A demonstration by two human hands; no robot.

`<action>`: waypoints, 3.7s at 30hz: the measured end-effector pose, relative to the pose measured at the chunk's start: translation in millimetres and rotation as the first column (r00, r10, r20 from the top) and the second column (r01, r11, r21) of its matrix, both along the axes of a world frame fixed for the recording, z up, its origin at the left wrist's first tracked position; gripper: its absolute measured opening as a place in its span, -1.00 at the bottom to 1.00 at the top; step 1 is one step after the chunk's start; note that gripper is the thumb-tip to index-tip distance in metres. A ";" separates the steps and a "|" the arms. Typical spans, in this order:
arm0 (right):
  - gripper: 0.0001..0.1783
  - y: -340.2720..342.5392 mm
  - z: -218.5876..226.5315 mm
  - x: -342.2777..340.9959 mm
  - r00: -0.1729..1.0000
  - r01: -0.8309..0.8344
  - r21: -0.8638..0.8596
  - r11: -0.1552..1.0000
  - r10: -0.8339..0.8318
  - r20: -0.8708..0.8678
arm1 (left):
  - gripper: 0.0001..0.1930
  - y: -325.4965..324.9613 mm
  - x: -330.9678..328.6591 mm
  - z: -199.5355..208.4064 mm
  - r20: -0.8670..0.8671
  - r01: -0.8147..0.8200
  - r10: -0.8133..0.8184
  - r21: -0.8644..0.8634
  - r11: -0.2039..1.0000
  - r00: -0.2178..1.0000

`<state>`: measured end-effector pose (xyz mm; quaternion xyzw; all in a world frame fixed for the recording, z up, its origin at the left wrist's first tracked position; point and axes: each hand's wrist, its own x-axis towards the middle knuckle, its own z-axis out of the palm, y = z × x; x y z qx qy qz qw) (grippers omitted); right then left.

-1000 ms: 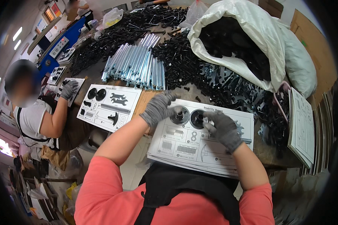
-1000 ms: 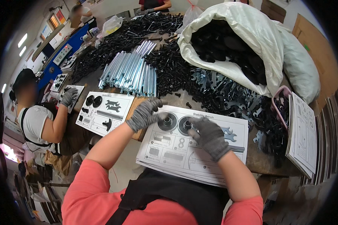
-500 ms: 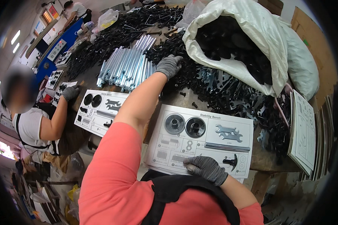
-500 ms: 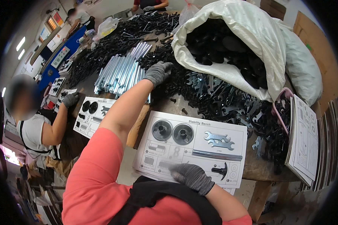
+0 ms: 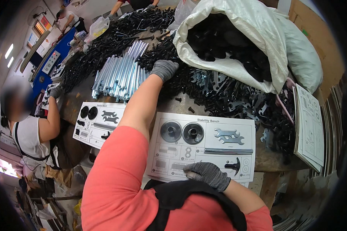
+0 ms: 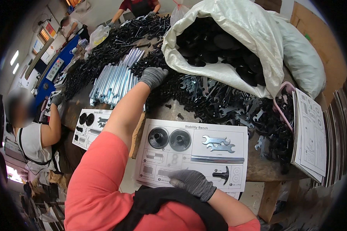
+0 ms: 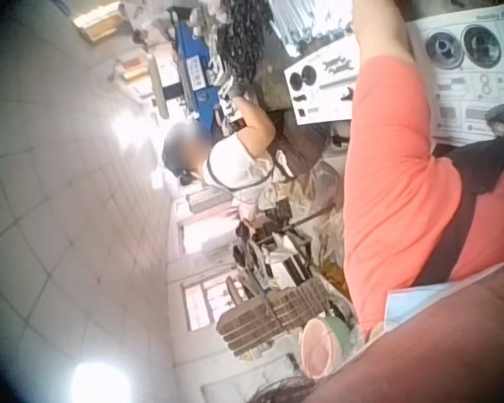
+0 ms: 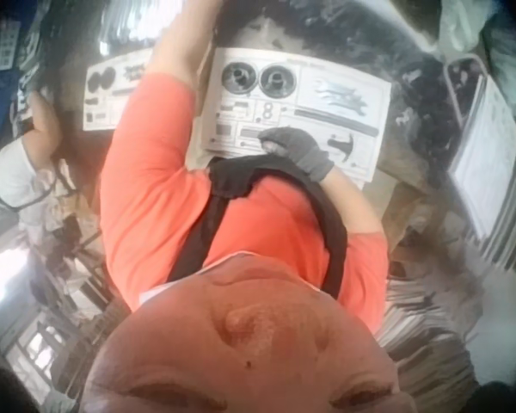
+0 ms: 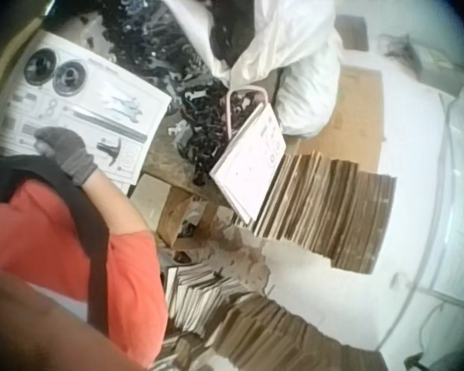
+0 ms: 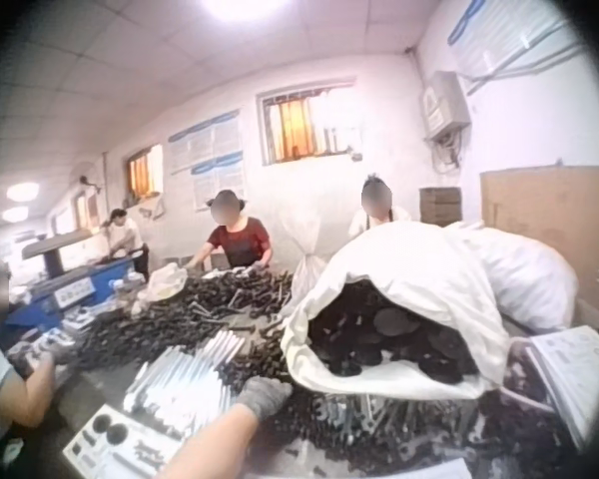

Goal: The person assembles tool kits by placing metal tools and black plastic parts into designated slots on printed cardboard inserts. They repeatedly pick up items from piles on the table, position them on the templates, and move completed inserts aside.

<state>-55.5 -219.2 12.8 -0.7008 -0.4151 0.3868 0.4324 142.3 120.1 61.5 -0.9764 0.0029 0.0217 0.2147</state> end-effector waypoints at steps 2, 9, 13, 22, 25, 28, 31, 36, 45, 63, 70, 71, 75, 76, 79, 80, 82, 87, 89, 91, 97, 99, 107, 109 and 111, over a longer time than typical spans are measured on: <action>-0.66 -0.2 0.8 -0.2 1.000 0.002 0.007 1.000 -0.002 0.012 | -0.76 4.1 -11.3 0.3 0.231 -0.018 0.072 -0.229 0.973 0.970; -0.52 -4.9 -0.9 8.3 0.960 0.119 0.026 0.993 -0.109 -0.259 | -0.79 -48.8 -122.0 13.5 0.283 0.314 0.162 -0.925 -0.216 0.945; -0.03 18.7 43.3 26.0 0.414 0.464 0.072 0.883 -0.144 -0.899 | -0.75 -100.9 -208.6 -6.2 0.210 0.101 -0.184 -0.876 -0.472 0.960; -0.64 22.7 -4.1 29.6 0.960 0.175 0.147 0.974 -0.202 0.196 | -0.77 -77.5 -267.1 1.7 -0.117 -0.095 0.151 -0.985 -0.145 0.981; -0.70 38.9 4.3 19.7 0.812 0.100 0.105 0.989 -0.142 0.566 | -0.78 -72.2 -276.0 15.2 -0.263 -0.220 0.240 -0.957 -0.190 0.935; -0.74 49.9 19.9 10.0 0.746 0.100 -0.176 0.979 0.043 0.664 | -0.79 -61.2 -281.8 -16.0 0.013 -0.009 0.077 -0.961 0.278 0.997; -0.74 52.3 14.5 9.8 0.710 0.093 -0.189 0.978 0.068 0.701 | -0.79 -59.0 -282.0 -8.8 -0.090 0.015 -0.084 -0.590 0.807 0.992; -0.74 53.7 16.4 8.6 0.690 0.080 -0.213 0.974 0.100 0.716 | -0.82 -53.3 -286.2 -4.0 0.057 0.064 -0.033 -0.703 0.709 0.998; -0.73 57.5 22.7 12.2 0.652 0.002 -0.358 0.934 0.270 0.708 | -0.74 -59.7 -283.5 -5.9 -0.164 0.081 -0.133 -0.291 0.953 0.977; -0.68 75.8 8.4 35.1 0.809 -0.037 -0.258 0.965 0.181 0.559 | -0.79 -52.3 -229.2 5.1 -0.470 0.015 -0.273 -0.482 0.876 0.839; -0.83 86.3 42.3 7.2 0.588 -0.033 -0.413 0.910 0.352 0.728 | -0.83 -73.2 -250.7 5.7 -0.318 0.155 -0.240 -0.269 0.951 0.917; -0.77 82.8 32.9 15.9 0.699 -0.022 -0.387 0.922 0.291 0.653 | -0.80 -63.7 -254.8 2.7 -0.283 0.043 -0.200 -0.477 0.878 0.938; -0.67 68.5 25.6 6.5 0.570 0.070 -0.134 0.988 0.071 0.819 | -0.77 -54.8 -273.0 -25.9 0.138 0.262 -0.237 -0.724 0.638 0.962; -0.68 65.4 24.2 4.3 0.580 0.075 -0.163 0.984 0.090 0.810 | -0.77 -54.7 -277.1 -30.0 0.117 0.217 -0.193 -0.718 0.662 0.974; -0.68 53.1 17.1 11.6 0.663 0.062 -0.228 0.972 0.131 0.737 | -0.76 -55.9 -283.2 -29.5 0.064 0.092 -0.066 -0.703 0.705 0.996; -0.69 53.0 18.4 11.9 0.686 0.057 -0.243 0.968 0.139 0.714 | -0.76 -57.5 -284.4 -30.3 0.072 0.088 -0.053 -0.701 0.708 0.996; -0.70 55.1 22.3 13.2 0.730 0.045 -0.272 0.961 0.154 0.666 | -0.76 -59.7 -285.7 -33.1 0.088 0.080 -0.026 -0.696 0.714 0.996; -0.73 70.0 3.6 9.7 0.621 0.023 -0.163 0.986 0.114 0.776 | -0.80 -55.8 -275.1 -35.3 0.000 0.011 -0.019 -0.824 0.566 1.000; -0.72 78.1 2.2 10.5 0.654 0.039 -0.154 0.987 0.092 0.751 | -0.80 -52.8 -271.0 -36.4 -0.029 0.019 -0.080 -0.844 0.536 0.996; -0.65 89.2 4.4 16.5 0.751 0.043 -0.248 0.968 0.132 0.647 | -0.76 -50.1 -268.1 -35.4 -0.063 0.024 -0.153 -0.861 0.507 0.986; -0.56 74.6 10.0 27.6 0.821 0.055 -0.157 0.986 0.045 0.570 | -0.67 -51.7 -270.6 -29.5 -0.020 0.168 -0.271 -0.741 0.650 0.962; -0.58 76.4 10.9 27.2 0.793 0.040 -0.201 0.979 0.091 0.602 | -0.67 -51.3 -271.0 -34.3 0.062 0.248 -0.294 -0.712 0.657 0.954; -0.72 69.3 17.3 54.1 0.792 0.121 0.006 0.993 -0.100 0.602 | -0.48 -42.9 -259.7 -13.7 0.142 0.192 -0.145 -0.879 0.436 0.979; -0.73 73.3 21.4 90.7 0.774 0.209 0.027 0.978 -0.182 0.607 | -0.54 -37.8 -239.5 -8.9 0.139 0.116 0.037 -0.923 0.367 0.990; -0.71 84.9 17.4 124.5 0.689 0.262 -0.034 0.965 -0.162 0.706 | -0.60 -27.9 -207.6 -7.2 0.205 0.142 0.085 -0.870 0.472 0.975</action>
